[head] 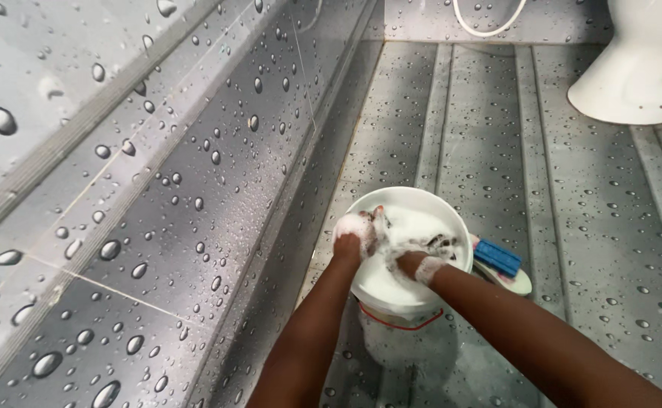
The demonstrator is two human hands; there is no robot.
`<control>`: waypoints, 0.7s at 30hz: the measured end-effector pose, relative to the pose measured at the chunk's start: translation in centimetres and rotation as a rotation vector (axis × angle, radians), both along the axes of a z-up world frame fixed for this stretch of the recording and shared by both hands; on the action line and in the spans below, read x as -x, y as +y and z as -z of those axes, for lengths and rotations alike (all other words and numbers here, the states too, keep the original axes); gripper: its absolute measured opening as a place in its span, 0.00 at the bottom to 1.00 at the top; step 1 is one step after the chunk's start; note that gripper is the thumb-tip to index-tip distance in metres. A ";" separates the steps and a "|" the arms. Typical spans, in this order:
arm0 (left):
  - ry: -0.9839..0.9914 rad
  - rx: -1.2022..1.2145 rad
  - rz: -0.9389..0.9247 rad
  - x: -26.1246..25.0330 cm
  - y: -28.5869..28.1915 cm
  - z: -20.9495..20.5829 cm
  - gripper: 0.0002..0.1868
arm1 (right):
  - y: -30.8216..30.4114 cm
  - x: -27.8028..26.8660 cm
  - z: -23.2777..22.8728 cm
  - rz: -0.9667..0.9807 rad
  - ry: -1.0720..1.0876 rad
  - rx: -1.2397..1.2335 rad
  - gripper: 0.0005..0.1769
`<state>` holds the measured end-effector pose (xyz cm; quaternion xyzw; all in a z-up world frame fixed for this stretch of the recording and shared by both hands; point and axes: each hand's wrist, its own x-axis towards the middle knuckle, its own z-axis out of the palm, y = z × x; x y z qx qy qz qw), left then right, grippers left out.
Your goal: The person washes a piece of patterned cloth by hand in a bucket of soapy water, rubbing and scrubbing the fabric between their hands.
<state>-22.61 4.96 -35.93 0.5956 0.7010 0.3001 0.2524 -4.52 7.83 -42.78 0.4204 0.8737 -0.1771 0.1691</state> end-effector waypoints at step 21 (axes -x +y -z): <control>-0.564 0.193 -0.166 1.8 4.1 2.5 0.22 | -0.4 2.3 -15.1 0.059 0.529 0.160 0.25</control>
